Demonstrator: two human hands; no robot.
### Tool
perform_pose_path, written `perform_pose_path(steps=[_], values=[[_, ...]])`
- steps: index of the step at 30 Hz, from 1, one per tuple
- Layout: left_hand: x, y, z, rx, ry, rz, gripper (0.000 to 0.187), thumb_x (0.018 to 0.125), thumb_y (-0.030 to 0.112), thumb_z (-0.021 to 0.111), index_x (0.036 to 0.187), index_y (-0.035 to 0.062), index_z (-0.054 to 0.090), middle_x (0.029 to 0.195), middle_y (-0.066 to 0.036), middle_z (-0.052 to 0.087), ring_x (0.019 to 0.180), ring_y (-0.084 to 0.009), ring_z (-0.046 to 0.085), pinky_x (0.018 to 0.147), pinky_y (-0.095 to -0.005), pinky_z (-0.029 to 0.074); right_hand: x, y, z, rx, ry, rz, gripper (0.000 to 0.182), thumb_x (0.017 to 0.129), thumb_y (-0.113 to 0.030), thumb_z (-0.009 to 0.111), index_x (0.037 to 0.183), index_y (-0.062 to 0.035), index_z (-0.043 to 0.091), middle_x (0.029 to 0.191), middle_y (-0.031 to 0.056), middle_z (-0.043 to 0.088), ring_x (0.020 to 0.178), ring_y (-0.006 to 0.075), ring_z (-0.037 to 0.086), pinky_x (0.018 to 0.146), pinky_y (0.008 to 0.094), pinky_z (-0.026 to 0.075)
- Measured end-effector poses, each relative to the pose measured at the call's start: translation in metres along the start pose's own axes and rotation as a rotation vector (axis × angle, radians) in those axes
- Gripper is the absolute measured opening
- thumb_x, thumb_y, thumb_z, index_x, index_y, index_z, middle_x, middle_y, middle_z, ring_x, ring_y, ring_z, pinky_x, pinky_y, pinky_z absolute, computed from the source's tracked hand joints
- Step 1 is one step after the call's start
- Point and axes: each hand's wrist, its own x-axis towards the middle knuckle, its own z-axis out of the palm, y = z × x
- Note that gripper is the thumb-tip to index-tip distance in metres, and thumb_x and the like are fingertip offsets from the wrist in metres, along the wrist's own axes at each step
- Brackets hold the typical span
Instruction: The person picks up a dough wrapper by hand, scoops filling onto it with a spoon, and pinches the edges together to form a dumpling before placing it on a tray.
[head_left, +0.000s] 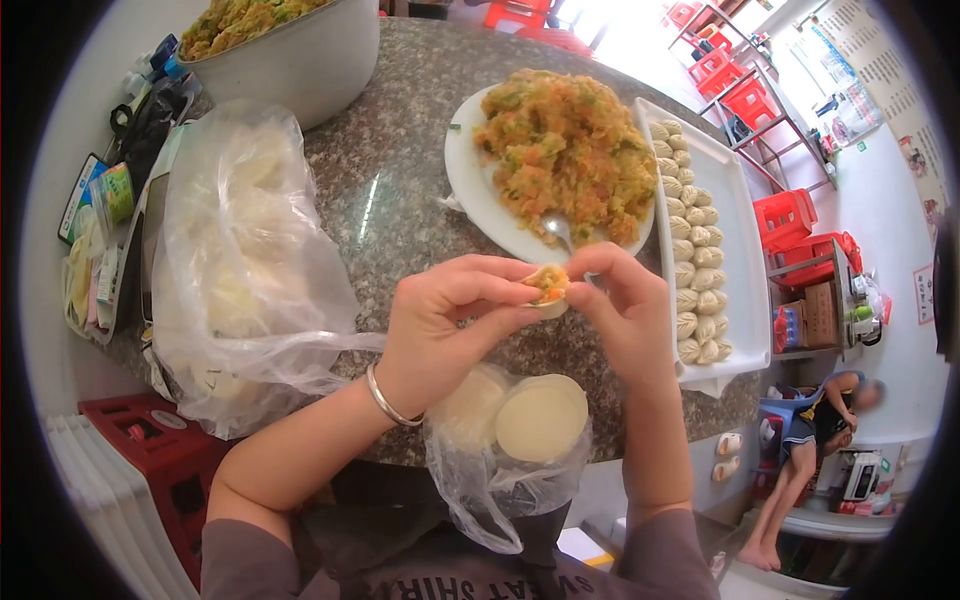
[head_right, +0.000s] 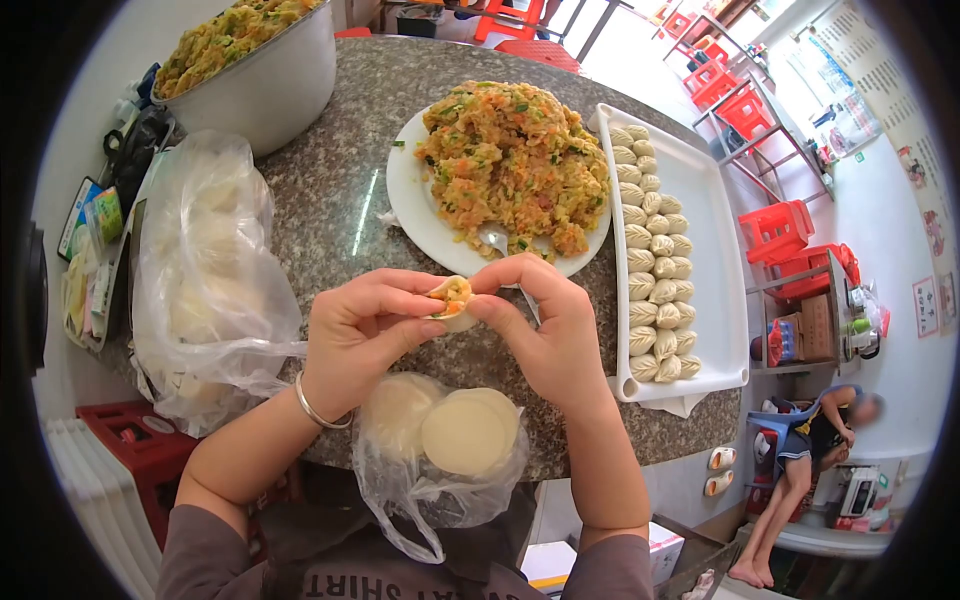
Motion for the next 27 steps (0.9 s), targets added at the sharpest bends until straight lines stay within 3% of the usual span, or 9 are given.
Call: perform_pose_path(steps=[6, 11, 15, 17, 24, 27], values=[[-0.001, 0.000, 0.000, 0.001, 0.027, 0.009, 0.012, 0.081, -0.003, 0.067, 0.092, -0.0035, 0.065, 0.106, -0.013, 0.064, 0.095, -0.0158, 0.063, 0.082, -0.0268, 0.054, -0.005, 0.001, 0.006, -0.199, 0.011, -0.197, 0.009, 0.076, -0.003, 0.069, 0.082, -0.0002, 0.064, 0.079, 0.0091, 0.063, 0.073, 0.0200, 0.060, 0.070, 0.0288, 0.046], [0.002, 0.011, 0.001, 0.030, 0.105, -0.141, 0.012, 0.081, -0.001, 0.067, 0.090, -0.0022, 0.059, 0.105, -0.014, 0.064, 0.095, -0.0160, 0.063, 0.082, -0.0269, 0.054, -0.002, 0.001, 0.008, -0.342, 0.016, -0.325, 0.008, 0.075, -0.002, 0.069, 0.080, 0.0000, 0.063, 0.078, 0.0100, 0.062, 0.072, 0.0222, 0.060, 0.070, 0.0298, 0.047], [0.001, 0.003, 0.005, -0.077, 0.123, -0.072, 0.012, 0.082, -0.003, 0.065, 0.093, -0.0034, 0.060, 0.106, -0.015, 0.063, 0.095, -0.0161, 0.063, 0.083, -0.0265, 0.053, -0.005, -0.001, 0.008, -0.218, 0.106, -0.190, 0.008, 0.076, -0.002, 0.068, 0.081, -0.0002, 0.063, 0.078, 0.0093, 0.062, 0.073, 0.0208, 0.060, 0.072, 0.0291, 0.046], [0.001, 0.001, 0.002, -0.101, 0.030, -0.054, 0.013, 0.082, -0.005, 0.064, 0.095, -0.0042, 0.063, 0.108, -0.015, 0.063, 0.096, -0.0167, 0.063, 0.083, -0.0268, 0.054, -0.004, -0.001, -0.001, -0.031, 0.009, 0.041, 0.007, 0.077, -0.002, 0.068, 0.081, 0.0004, 0.062, 0.079, 0.0083, 0.062, 0.073, 0.0191, 0.060, 0.071, 0.0286, 0.046], [-0.002, 0.001, 0.000, 0.054, -0.035, 0.028, 0.014, 0.081, -0.009, 0.063, 0.094, -0.0041, 0.064, 0.108, -0.016, 0.063, 0.098, -0.0181, 0.063, 0.085, -0.0294, 0.053, -0.004, -0.002, 0.004, -0.119, -0.005, -0.118, 0.005, 0.079, -0.002, 0.066, 0.081, 0.0008, 0.062, 0.078, 0.0081, 0.062, 0.073, 0.0186, 0.059, 0.070, 0.0284, 0.046], [-0.001, 0.005, 0.002, 0.064, 0.069, -0.061, 0.013, 0.082, -0.002, 0.066, 0.094, -0.0036, 0.065, 0.103, -0.012, 0.065, 0.092, -0.0150, 0.065, 0.078, -0.0250, 0.054, -0.005, 0.002, 0.008, -0.156, 0.032, -0.172, 0.005, 0.079, -0.002, 0.066, 0.081, 0.0003, 0.062, 0.079, 0.0087, 0.062, 0.073, 0.0198, 0.060, 0.071, 0.0295, 0.047]])
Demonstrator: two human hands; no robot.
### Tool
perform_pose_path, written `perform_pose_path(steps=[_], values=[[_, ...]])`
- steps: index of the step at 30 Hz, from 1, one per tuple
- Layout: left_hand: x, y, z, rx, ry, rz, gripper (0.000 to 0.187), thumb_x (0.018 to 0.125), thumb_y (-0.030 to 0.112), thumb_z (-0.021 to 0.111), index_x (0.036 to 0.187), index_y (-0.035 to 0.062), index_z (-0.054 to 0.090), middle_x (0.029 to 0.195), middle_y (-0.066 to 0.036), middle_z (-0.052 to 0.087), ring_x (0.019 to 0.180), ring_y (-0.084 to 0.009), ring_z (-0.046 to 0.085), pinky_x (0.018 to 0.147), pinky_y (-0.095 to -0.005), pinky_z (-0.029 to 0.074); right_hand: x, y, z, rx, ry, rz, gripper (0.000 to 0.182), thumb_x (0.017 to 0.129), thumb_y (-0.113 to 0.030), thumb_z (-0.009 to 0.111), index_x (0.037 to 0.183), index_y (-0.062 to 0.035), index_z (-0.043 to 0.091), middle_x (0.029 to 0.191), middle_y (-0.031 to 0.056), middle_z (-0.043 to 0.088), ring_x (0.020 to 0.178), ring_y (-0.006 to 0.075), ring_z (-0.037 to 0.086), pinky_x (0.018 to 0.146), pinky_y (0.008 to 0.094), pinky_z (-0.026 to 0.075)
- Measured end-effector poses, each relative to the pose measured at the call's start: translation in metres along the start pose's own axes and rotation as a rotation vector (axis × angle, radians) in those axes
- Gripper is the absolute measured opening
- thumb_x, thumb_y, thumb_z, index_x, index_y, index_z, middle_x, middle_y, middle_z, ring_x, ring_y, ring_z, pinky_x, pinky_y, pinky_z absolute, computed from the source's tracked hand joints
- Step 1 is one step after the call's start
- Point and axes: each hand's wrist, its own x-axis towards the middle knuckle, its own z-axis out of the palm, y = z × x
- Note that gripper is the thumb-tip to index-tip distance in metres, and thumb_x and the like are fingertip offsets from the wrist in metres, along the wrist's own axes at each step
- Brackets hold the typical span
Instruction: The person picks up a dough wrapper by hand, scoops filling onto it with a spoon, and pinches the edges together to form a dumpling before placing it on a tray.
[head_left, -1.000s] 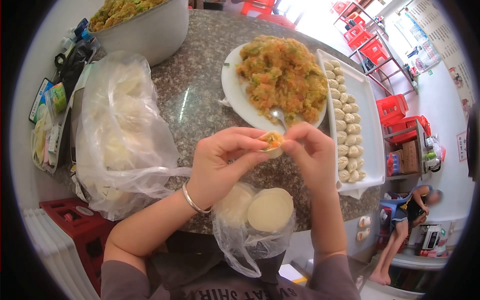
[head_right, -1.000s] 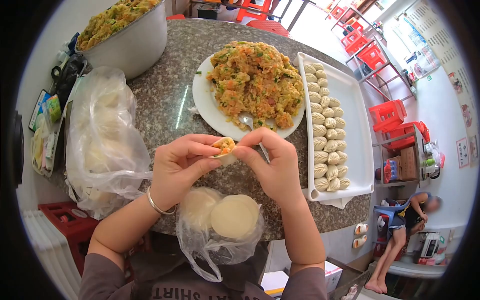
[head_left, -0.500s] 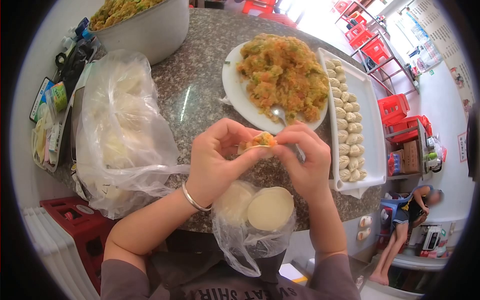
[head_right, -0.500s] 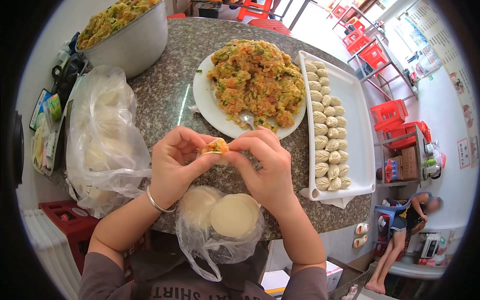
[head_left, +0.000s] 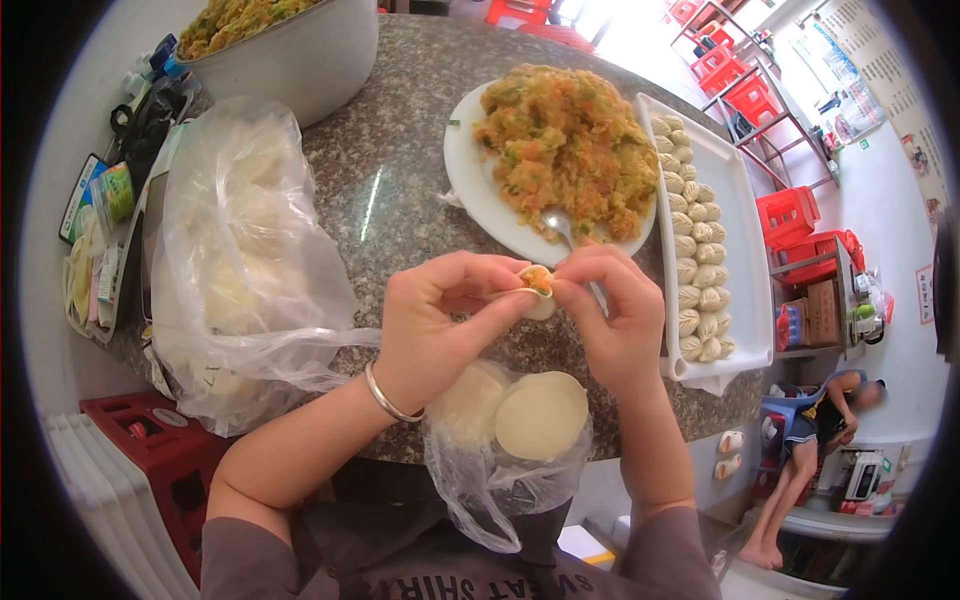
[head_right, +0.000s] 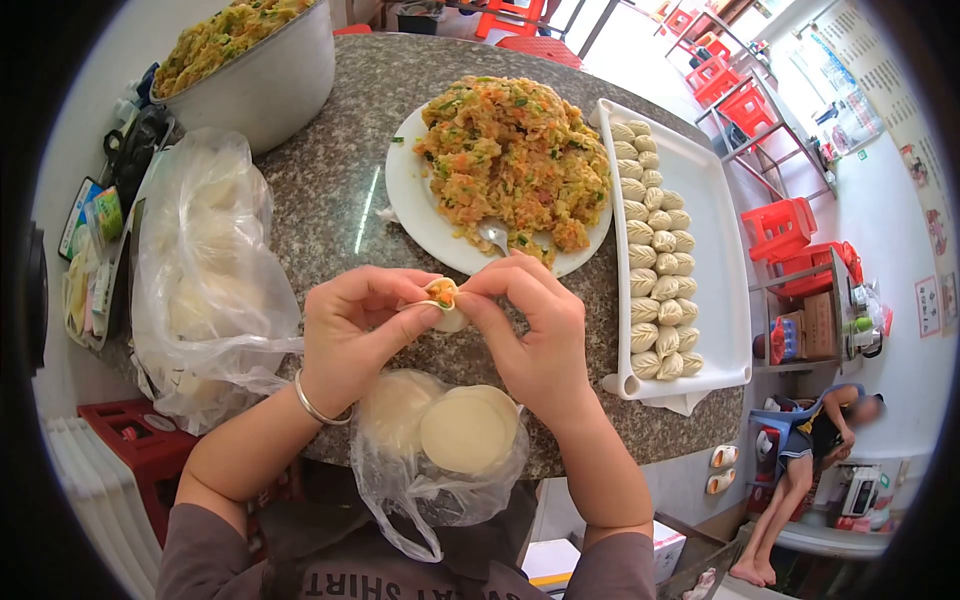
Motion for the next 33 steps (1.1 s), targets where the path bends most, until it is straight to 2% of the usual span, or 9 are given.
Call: perform_pose_path(steps=[9, 11, 15, 19, 22, 24, 27, 29, 33], values=[[0.001, -0.001, -0.001, -0.164, -0.007, -0.006, 0.016, 0.080, -0.007, 0.067, 0.095, -0.0035, 0.064, 0.107, -0.016, 0.063, 0.096, -0.0174, 0.063, 0.084, -0.0289, 0.053, 0.000, 0.002, -0.004, -0.080, 0.040, -0.053, 0.006, 0.080, -0.003, 0.066, 0.081, -0.0001, 0.061, 0.081, 0.0095, 0.062, 0.074, 0.0205, 0.059, 0.077, 0.0283, 0.045], [0.000, 0.000, -0.003, -0.063, -0.088, 0.022, 0.014, 0.079, -0.007, 0.067, 0.093, -0.0037, 0.065, 0.109, -0.016, 0.062, 0.097, -0.0179, 0.063, 0.084, -0.0288, 0.054, 0.000, -0.002, -0.009, 0.285, -0.046, 0.293, 0.007, 0.080, -0.004, 0.066, 0.080, -0.0004, 0.061, 0.082, 0.0091, 0.061, 0.075, 0.0188, 0.058, 0.076, 0.0278, 0.045], [-0.001, -0.002, -0.003, -0.031, -0.091, 0.061, 0.012, 0.079, -0.008, 0.067, 0.090, -0.0037, 0.066, 0.107, -0.016, 0.063, 0.095, -0.0180, 0.063, 0.082, -0.0284, 0.054, 0.004, -0.005, -0.009, 0.048, -0.087, 0.063, 0.006, 0.079, -0.002, 0.065, 0.079, 0.0003, 0.060, 0.081, 0.0083, 0.060, 0.075, 0.0174, 0.058, 0.071, 0.0278, 0.045], [-0.001, 0.003, -0.001, 0.052, -0.018, 0.002, 0.015, 0.079, -0.004, 0.068, 0.093, -0.0025, 0.064, 0.102, -0.013, 0.065, 0.090, -0.0156, 0.065, 0.077, -0.0261, 0.055, -0.001, -0.003, -0.004, 0.026, -0.037, 0.020, 0.006, 0.078, -0.002, 0.066, 0.080, 0.0003, 0.060, 0.080, 0.0083, 0.061, 0.074, 0.0187, 0.058, 0.072, 0.0293, 0.046], [0.000, 0.002, -0.001, 0.027, 0.049, -0.052, 0.017, 0.079, 0.000, 0.070, 0.094, -0.0012, 0.062, 0.099, -0.011, 0.066, 0.088, -0.0137, 0.065, 0.074, -0.0242, 0.056, -0.001, -0.002, -0.004, -0.025, -0.101, 0.021, 0.005, 0.082, -0.001, 0.063, 0.086, 0.0014, 0.060, 0.088, 0.0084, 0.061, 0.085, 0.0175, 0.056, 0.087, 0.0311, 0.042], [0.001, 0.003, 0.001, -0.031, 0.067, -0.056, 0.018, 0.079, 0.001, 0.070, 0.094, -0.0005, 0.061, 0.099, -0.010, 0.066, 0.088, -0.0135, 0.065, 0.074, -0.0241, 0.056, 0.002, -0.003, -0.001, -0.129, -0.048, -0.118, 0.006, 0.078, -0.001, 0.066, 0.081, 0.0003, 0.061, 0.080, 0.0086, 0.061, 0.072, 0.0208, 0.058, 0.073, 0.0314, 0.046], [0.000, 0.004, 0.001, -0.070, 0.062, -0.105, 0.019, 0.079, -0.006, 0.068, 0.096, -0.0025, 0.061, 0.105, -0.014, 0.062, 0.093, -0.0168, 0.064, 0.081, -0.0286, 0.055, 0.000, 0.001, -0.003, -0.106, 0.017, -0.080, 0.006, 0.079, -0.001, 0.066, 0.082, 0.0004, 0.061, 0.079, 0.0086, 0.061, 0.074, 0.0198, 0.059, 0.074, 0.0309, 0.046], [-0.002, -0.003, -0.001, -0.032, -0.003, 0.051, 0.017, 0.079, -0.009, 0.066, 0.095, -0.0034, 0.064, 0.108, -0.015, 0.061, 0.096, -0.0182, 0.063, 0.084, -0.0289, 0.054, 0.001, -0.001, -0.007, -0.024, -0.022, 0.004, 0.006, 0.079, -0.001, 0.066, 0.082, 0.0006, 0.061, 0.079, 0.0085, 0.061, 0.074, 0.0194, 0.059, 0.075, 0.0304, 0.046], [-0.001, -0.004, -0.002, -0.042, -0.051, 0.079, 0.016, 0.079, -0.011, 0.065, 0.094, -0.0036, 0.066, 0.107, -0.016, 0.061, 0.097, -0.0192, 0.062, 0.086, -0.0293, 0.053, 0.005, -0.006, -0.005, 0.071, -0.043, 0.089, 0.006, 0.078, -0.001, 0.066, 0.081, 0.0014, 0.061, 0.078, 0.0085, 0.061, 0.074, 0.0181, 0.059, 0.072, 0.0287, 0.046]])
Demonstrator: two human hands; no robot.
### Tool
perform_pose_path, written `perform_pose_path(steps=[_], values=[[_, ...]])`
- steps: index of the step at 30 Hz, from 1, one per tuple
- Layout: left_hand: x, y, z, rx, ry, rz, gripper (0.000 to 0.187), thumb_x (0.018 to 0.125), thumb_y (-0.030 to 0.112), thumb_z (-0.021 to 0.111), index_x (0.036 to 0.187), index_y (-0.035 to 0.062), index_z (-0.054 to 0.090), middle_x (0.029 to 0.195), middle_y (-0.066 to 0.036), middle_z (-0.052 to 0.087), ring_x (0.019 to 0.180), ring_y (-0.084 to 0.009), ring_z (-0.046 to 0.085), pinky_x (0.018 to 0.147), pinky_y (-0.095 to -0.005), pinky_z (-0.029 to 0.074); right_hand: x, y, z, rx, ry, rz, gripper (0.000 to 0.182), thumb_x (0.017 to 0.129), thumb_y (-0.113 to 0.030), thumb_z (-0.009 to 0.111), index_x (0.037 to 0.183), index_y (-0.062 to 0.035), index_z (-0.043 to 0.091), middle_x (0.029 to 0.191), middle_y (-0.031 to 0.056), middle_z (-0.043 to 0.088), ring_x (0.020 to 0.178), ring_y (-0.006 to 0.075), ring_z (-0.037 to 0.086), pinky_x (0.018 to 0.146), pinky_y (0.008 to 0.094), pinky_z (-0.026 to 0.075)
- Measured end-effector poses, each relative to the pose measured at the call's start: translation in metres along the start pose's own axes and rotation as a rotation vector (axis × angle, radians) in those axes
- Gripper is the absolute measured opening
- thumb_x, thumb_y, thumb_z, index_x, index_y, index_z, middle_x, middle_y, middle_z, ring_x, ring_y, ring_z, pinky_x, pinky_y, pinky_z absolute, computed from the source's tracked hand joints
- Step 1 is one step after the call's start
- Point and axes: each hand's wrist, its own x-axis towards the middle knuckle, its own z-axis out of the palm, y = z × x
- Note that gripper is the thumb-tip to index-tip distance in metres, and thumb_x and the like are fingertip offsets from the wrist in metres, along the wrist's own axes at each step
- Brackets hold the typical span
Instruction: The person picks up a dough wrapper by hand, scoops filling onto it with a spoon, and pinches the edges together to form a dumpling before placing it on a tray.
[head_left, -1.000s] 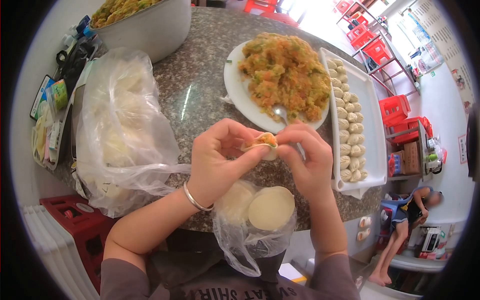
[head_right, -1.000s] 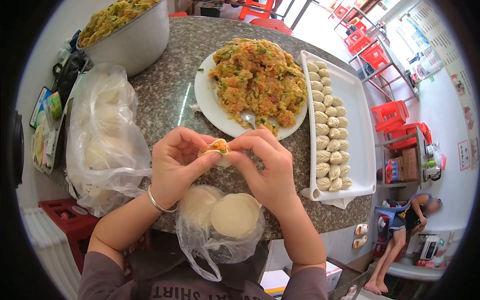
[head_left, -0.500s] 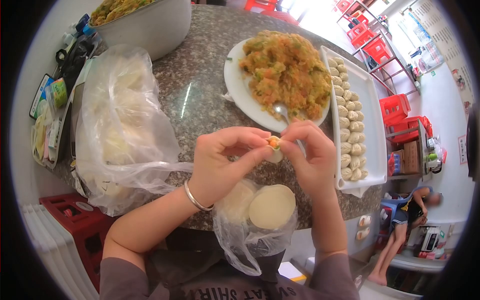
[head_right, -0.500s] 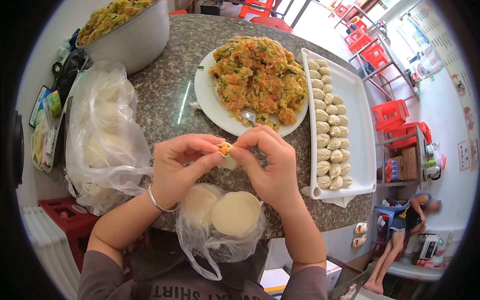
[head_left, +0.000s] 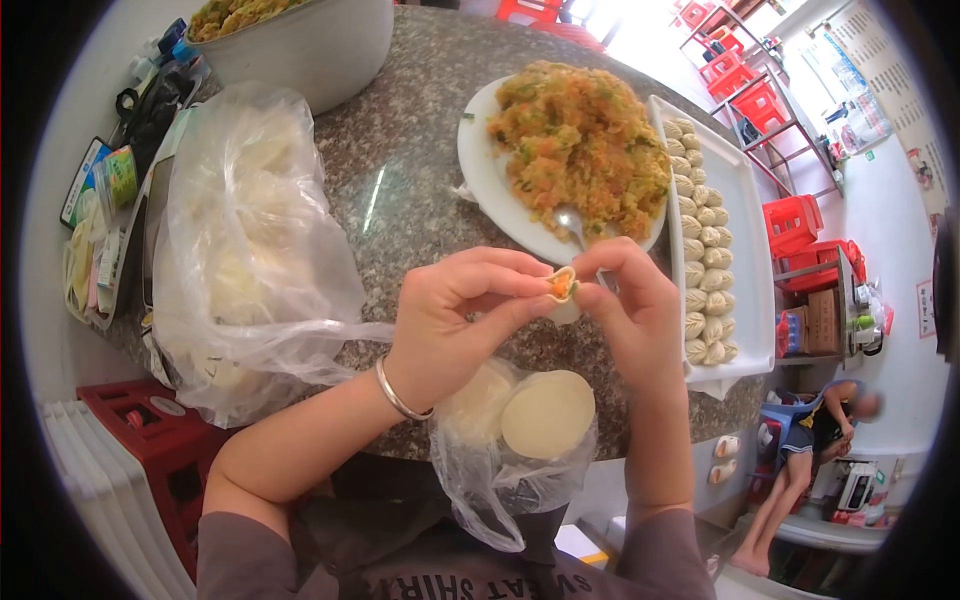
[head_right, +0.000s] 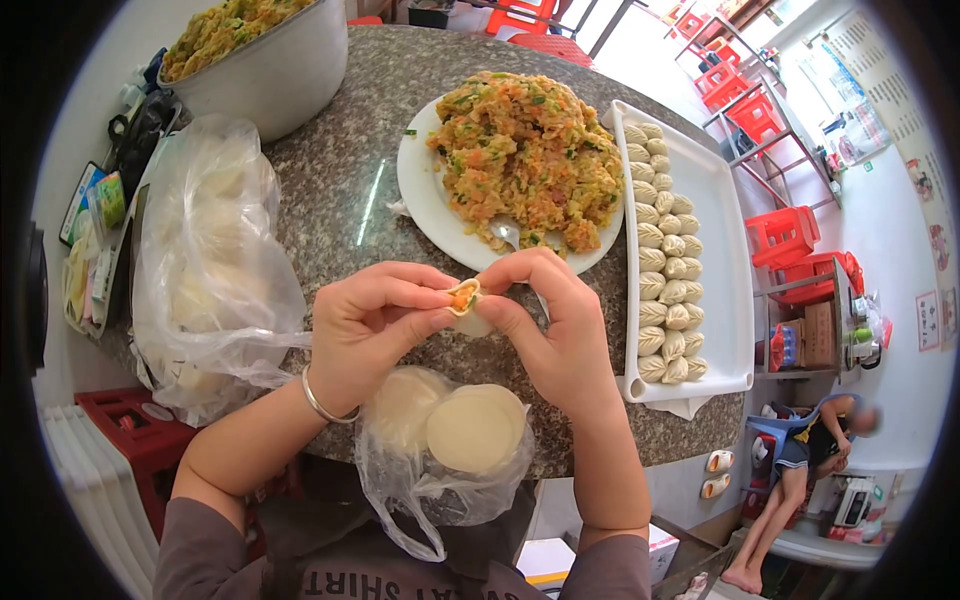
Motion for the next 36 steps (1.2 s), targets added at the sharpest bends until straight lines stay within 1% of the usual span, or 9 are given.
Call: perform_pose_path(steps=[9, 13, 14, 16, 18, 21, 23, 33, 36], values=[[0.002, -0.002, 0.003, 0.000, 0.119, -0.051, 0.009, 0.080, 0.003, 0.069, 0.087, -0.0014, 0.068, 0.101, -0.008, 0.063, 0.086, -0.0125, 0.064, 0.072, -0.0241, 0.056, -0.004, -0.001, 0.004, -0.270, -0.017, -0.164, 0.005, 0.079, -0.002, 0.066, 0.081, -0.0006, 0.063, 0.082, 0.0090, 0.063, 0.074, 0.0217, 0.060, 0.080, 0.0343, 0.046], [0.003, 0.008, 0.003, 0.266, 0.055, 0.025, 0.013, 0.080, 0.000, 0.069, 0.093, -0.0008, 0.067, 0.104, -0.009, 0.062, 0.088, -0.0124, 0.064, 0.074, -0.0237, 0.055, -0.006, 0.003, 0.006, -0.295, 0.004, -0.177, 0.004, 0.079, -0.002, 0.066, 0.081, -0.0005, 0.062, 0.081, 0.0089, 0.063, 0.073, 0.0223, 0.060, 0.083, 0.0355, 0.046], [0.003, 0.007, 0.002, 0.387, -0.013, 0.132, 0.016, 0.080, -0.003, 0.068, 0.096, -0.0010, 0.067, 0.106, -0.010, 0.061, 0.091, -0.0132, 0.063, 0.076, -0.0239, 0.054, -0.006, 0.005, 0.006, -0.247, 0.028, -0.163, 0.005, 0.080, -0.003, 0.065, 0.081, -0.0005, 0.061, 0.080, 0.0087, 0.062, 0.073, 0.0218, 0.059, 0.082, 0.0348, 0.046], [0.003, 0.005, 0.001, 0.321, -0.013, 0.077, 0.017, 0.080, -0.003, 0.067, 0.097, -0.0008, 0.067, 0.107, -0.011, 0.061, 0.091, -0.0136, 0.063, 0.077, -0.0241, 0.054, -0.006, 0.005, 0.007, -0.199, 0.047, -0.151, 0.005, 0.080, -0.003, 0.065, 0.081, -0.0004, 0.061, 0.080, 0.0086, 0.062, 0.073, 0.0213, 0.058, 0.080, 0.0341, 0.046], [0.003, 0.002, -0.001, 0.255, -0.011, 0.025, 0.018, 0.080, -0.003, 0.067, 0.098, -0.0005, 0.068, 0.107, -0.011, 0.061, 0.091, -0.0140, 0.063, 0.077, -0.0243, 0.054, -0.007, 0.004, 0.005, -0.040, 0.044, 0.068, 0.006, 0.080, -0.003, 0.065, 0.080, -0.0002, 0.060, 0.078, 0.0087, 0.061, 0.071, 0.0206, 0.058, 0.075, 0.0318, 0.046], [0.003, -0.003, -0.004, 0.235, -0.053, -0.002, 0.017, 0.080, -0.003, 0.067, 0.098, -0.0011, 0.068, 0.107, -0.011, 0.061, 0.091, -0.0146, 0.063, 0.078, -0.0249, 0.055, -0.003, 0.004, 0.002, -0.045, -0.035, 0.045, 0.005, 0.080, -0.002, 0.064, 0.081, 0.0000, 0.060, 0.079, 0.0090, 0.060, 0.071, 0.0204, 0.058, 0.069, 0.0299, 0.045], [0.003, -0.006, -0.002, 0.233, -0.012, 0.088, 0.013, 0.080, 0.001, 0.068, 0.093, 0.0003, 0.069, 0.098, -0.012, 0.065, 0.083, -0.0139, 0.065, 0.067, -0.0243, 0.055, -0.003, 0.003, 0.003, -0.092, -0.033, -0.002, 0.005, 0.080, -0.002, 0.065, 0.081, 0.0001, 0.060, 0.080, 0.0091, 0.060, 0.072, 0.0206, 0.058, 0.069, 0.0298, 0.046], [0.003, 0.007, 0.005, 0.202, 0.129, 0.003, 0.013, 0.078, 0.005, 0.071, 0.089, -0.0002, 0.067, 0.096, -0.009, 0.064, 0.084, -0.0143, 0.064, 0.069, -0.0247, 0.055, -0.006, 0.002, 0.010, -0.148, -0.004, -0.081, 0.006, 0.079, -0.002, 0.066, 0.082, 0.0004, 0.061, 0.080, 0.0095, 0.061, 0.072, 0.0205, 0.059, 0.066, 0.0292, 0.046], [0.004, 0.007, 0.000, 0.473, -0.053, 0.142, 0.016, 0.082, -0.001, 0.066, 0.097, -0.0005, 0.066, 0.107, -0.010, 0.060, 0.091, -0.0137, 0.063, 0.076, -0.0243, 0.054, -0.007, 0.005, 0.009, -0.141, 0.027, -0.064, 0.006, 0.080, -0.002, 0.065, 0.082, 0.0008, 0.061, 0.081, 0.0093, 0.061, 0.073, 0.0201, 0.059, 0.067, 0.0292, 0.046]])
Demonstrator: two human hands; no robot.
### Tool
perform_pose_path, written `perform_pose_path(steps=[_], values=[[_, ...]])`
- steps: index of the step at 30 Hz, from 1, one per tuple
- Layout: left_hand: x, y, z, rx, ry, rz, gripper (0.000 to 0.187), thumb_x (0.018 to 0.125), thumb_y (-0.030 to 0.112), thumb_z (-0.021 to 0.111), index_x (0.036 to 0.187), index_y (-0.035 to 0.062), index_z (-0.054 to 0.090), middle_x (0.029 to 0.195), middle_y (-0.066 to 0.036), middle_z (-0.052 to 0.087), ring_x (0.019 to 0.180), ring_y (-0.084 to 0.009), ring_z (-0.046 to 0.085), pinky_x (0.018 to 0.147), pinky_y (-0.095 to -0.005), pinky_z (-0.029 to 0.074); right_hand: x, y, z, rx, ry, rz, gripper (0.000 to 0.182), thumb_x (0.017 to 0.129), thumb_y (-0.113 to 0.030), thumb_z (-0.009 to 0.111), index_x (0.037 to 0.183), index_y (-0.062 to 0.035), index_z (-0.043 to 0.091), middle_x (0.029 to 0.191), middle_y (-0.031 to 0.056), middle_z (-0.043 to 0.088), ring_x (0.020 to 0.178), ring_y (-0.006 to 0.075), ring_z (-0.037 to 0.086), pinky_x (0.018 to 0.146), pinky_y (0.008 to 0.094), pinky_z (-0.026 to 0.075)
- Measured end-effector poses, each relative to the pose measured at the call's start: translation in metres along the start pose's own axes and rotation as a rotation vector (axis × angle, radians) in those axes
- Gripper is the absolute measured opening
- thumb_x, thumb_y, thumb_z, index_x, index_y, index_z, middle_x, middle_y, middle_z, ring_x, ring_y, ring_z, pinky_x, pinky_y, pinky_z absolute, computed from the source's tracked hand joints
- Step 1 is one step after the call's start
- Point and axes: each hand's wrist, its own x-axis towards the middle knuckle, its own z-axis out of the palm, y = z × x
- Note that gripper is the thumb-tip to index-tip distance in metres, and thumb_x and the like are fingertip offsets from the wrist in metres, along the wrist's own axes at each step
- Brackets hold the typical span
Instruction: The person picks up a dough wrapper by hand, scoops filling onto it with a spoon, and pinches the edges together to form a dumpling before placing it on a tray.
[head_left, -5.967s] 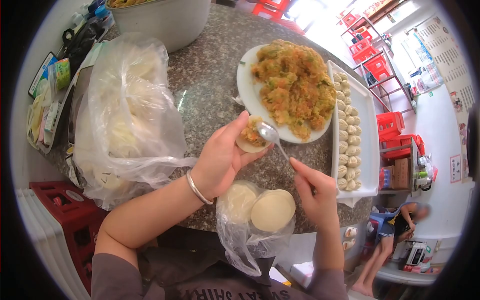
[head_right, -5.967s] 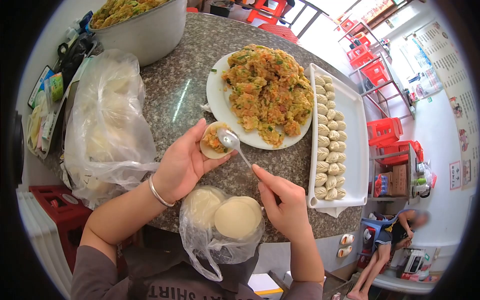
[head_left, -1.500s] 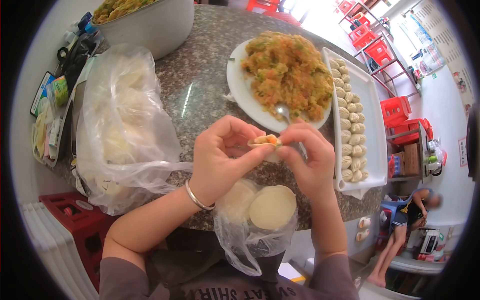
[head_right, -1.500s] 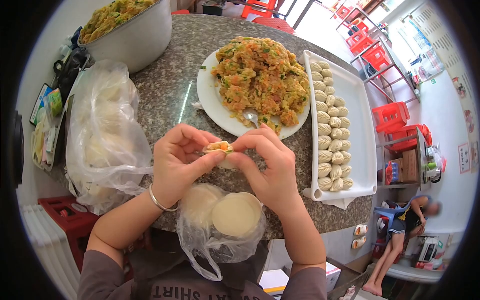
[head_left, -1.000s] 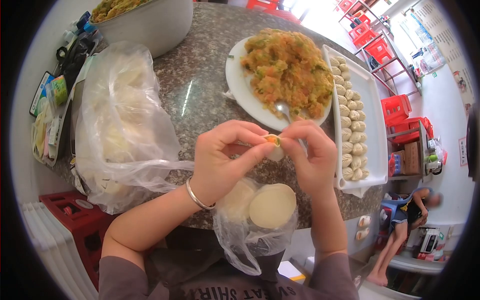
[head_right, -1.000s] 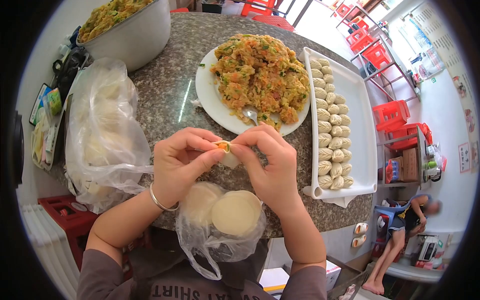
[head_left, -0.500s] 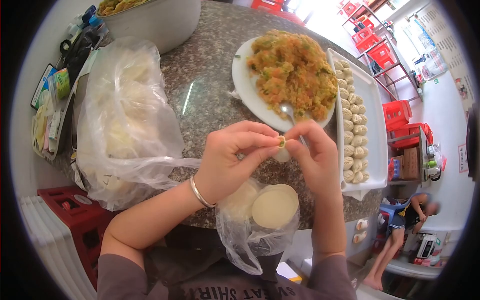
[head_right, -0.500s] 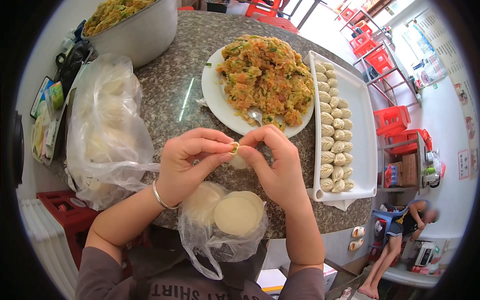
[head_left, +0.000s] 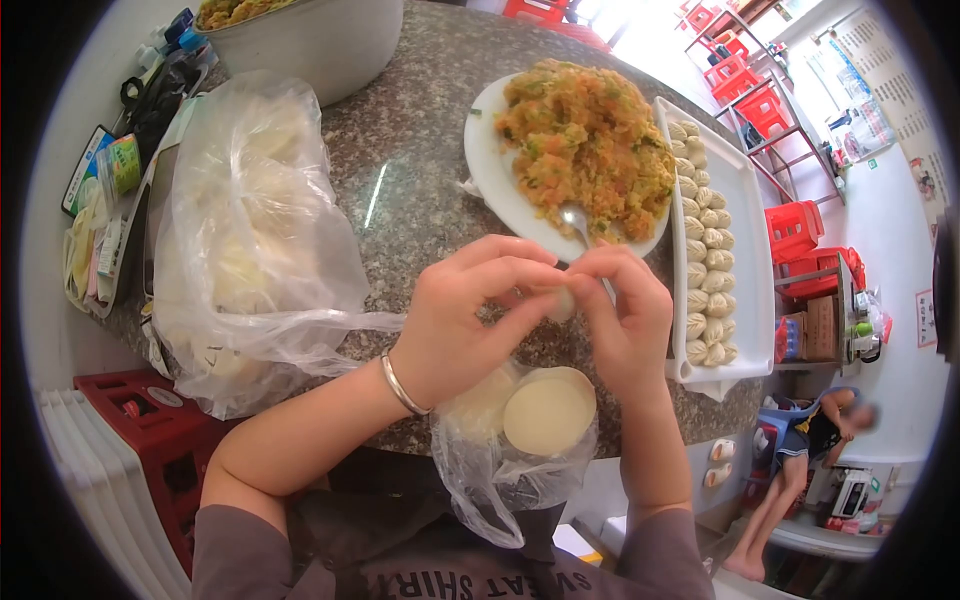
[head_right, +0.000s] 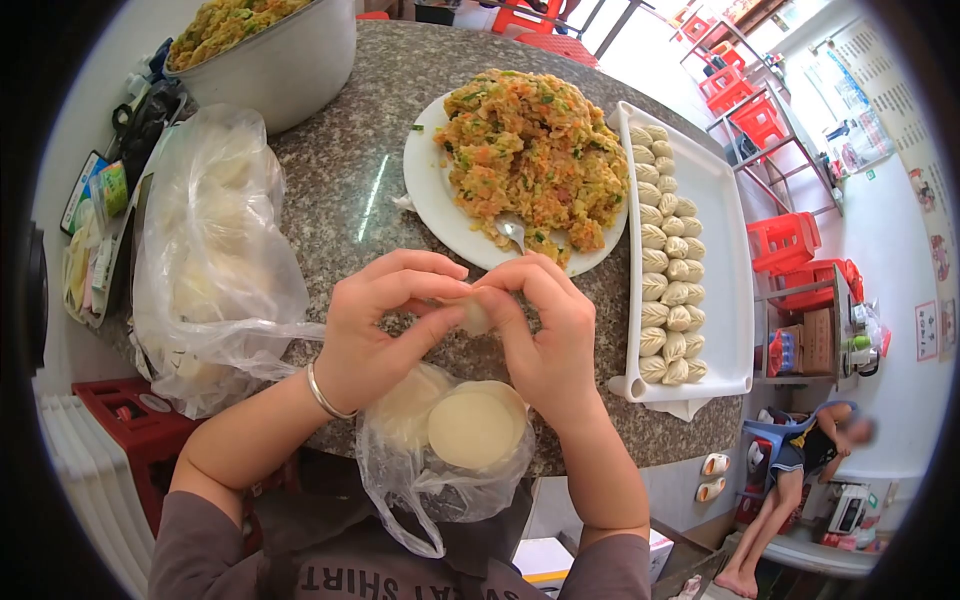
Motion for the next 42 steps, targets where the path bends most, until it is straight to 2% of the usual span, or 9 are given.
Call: perform_pose_path(steps=[2, 9, 18, 22, 24, 30, 36, 39, 42], values=[[0.000, -0.007, 0.001, -0.204, 0.012, -0.106, 0.015, 0.082, -0.002, 0.065, 0.097, -0.0011, 0.067, 0.106, -0.011, 0.061, 0.090, -0.0141, 0.063, 0.077, -0.0248, 0.054, 0.000, 0.002, -0.002, 0.047, -0.002, 0.058, 0.006, 0.080, -0.003, 0.065, 0.082, 0.0009, 0.060, 0.080, 0.0090, 0.061, 0.072, 0.0199, 0.059, 0.067, 0.0291, 0.046], [-0.003, -0.007, 0.002, -0.234, -0.014, -0.106, 0.012, 0.082, -0.004, 0.064, 0.094, -0.0020, 0.068, 0.102, -0.011, 0.063, 0.091, -0.0148, 0.064, 0.078, -0.0251, 0.055, 0.003, 0.001, -0.005, 0.051, -0.108, 0.025, 0.006, 0.080, -0.003, 0.064, 0.082, 0.0005, 0.060, 0.082, 0.0092, 0.060, 0.073, 0.0199, 0.058, 0.068, 0.0291, 0.046], [-0.001, -0.006, 0.004, -0.255, 0.096, -0.149, 0.011, 0.080, 0.001, 0.067, 0.091, -0.0014, 0.068, 0.096, -0.010, 0.064, 0.085, -0.0147, 0.065, 0.071, -0.0254, 0.055, -0.002, 0.000, 0.005, -0.034, -0.004, -0.039, 0.005, 0.081, -0.002, 0.064, 0.082, 0.0009, 0.060, 0.080, 0.0100, 0.061, 0.076, 0.0210, 0.060, 0.069, 0.0305, 0.046], [-0.003, -0.009, 0.004, -0.349, 0.055, -0.174, 0.013, 0.081, -0.007, 0.064, 0.093, -0.0021, 0.066, 0.102, -0.010, 0.060, 0.092, -0.0138, 0.062, 0.078, -0.0243, 0.054, -0.001, -0.001, 0.001, 0.057, 0.054, 0.057, 0.006, 0.081, -0.003, 0.063, 0.082, 0.0010, 0.059, 0.080, 0.0098, 0.060, 0.075, 0.0215, 0.059, 0.069, 0.0306, 0.046], [-0.003, -0.011, 0.002, -0.373, 0.029, -0.179, 0.014, 0.081, -0.007, 0.064, 0.094, -0.0021, 0.066, 0.102, -0.011, 0.060, 0.091, -0.0136, 0.062, 0.078, -0.0241, 0.054, 0.000, 0.003, -0.003, 0.059, -0.066, 0.088, 0.005, 0.082, -0.003, 0.063, 0.083, 0.0008, 0.059, 0.079, 0.0093, 0.059, 0.075, 0.0217, 0.058, 0.070, 0.0303, 0.046], [-0.003, -0.008, 0.003, -0.270, -0.032, -0.153, 0.013, 0.081, -0.006, 0.065, 0.093, -0.0019, 0.068, 0.101, -0.010, 0.061, 0.089, -0.0136, 0.063, 0.077, -0.0237, 0.054, -0.001, -0.002, 0.000, -0.018, -0.068, 0.013, 0.005, 0.082, -0.002, 0.062, 0.085, 0.0007, 0.059, 0.079, 0.0092, 0.058, 0.075, 0.0218, 0.058, 0.069, 0.0301, 0.046], [-0.003, -0.006, 0.006, -0.298, 0.125, -0.219, 0.010, 0.081, 0.002, 0.066, 0.091, -0.0019, 0.066, 0.094, -0.008, 0.064, 0.085, -0.0130, 0.064, 0.073, -0.0251, 0.054, -0.001, -0.004, 0.006, -0.034, -0.051, -0.011, 0.003, 0.082, 0.000, 0.062, 0.084, 0.0011, 0.059, 0.081, 0.0103, 0.059, 0.074, 0.0216, 0.059, 0.068, 0.0298, 0.046], [-0.004, -0.013, 0.010, -0.464, 0.112, -0.265, 0.013, 0.084, 0.005, 0.066, 0.095, -0.0002, 0.063, 0.095, -0.005, 0.064, 0.089, -0.0123, 0.063, 0.076, -0.0262, 0.053, -0.004, 0.001, 0.010, 0.061, 0.052, 0.002, 0.004, 0.082, -0.002, 0.061, 0.083, 0.0014, 0.059, 0.081, 0.0104, 0.059, 0.074, 0.0206, 0.059, 0.068, 0.0293, 0.046], [-0.002, -0.018, 0.006, -0.886, 0.021, -0.502, 0.016, 0.088, 0.005, 0.062, 0.103, 0.0028, 0.058, 0.102, -0.007, 0.062, 0.091, -0.0136, 0.062, 0.083, -0.0298, 0.053, -0.004, 0.001, 0.012, 0.096, 0.045, 0.049, 0.005, 0.082, -0.002, 0.062, 0.083, 0.0014, 0.058, 0.080, 0.0101, 0.058, 0.074, 0.0198, 0.058, 0.069, 0.0288, 0.046]])
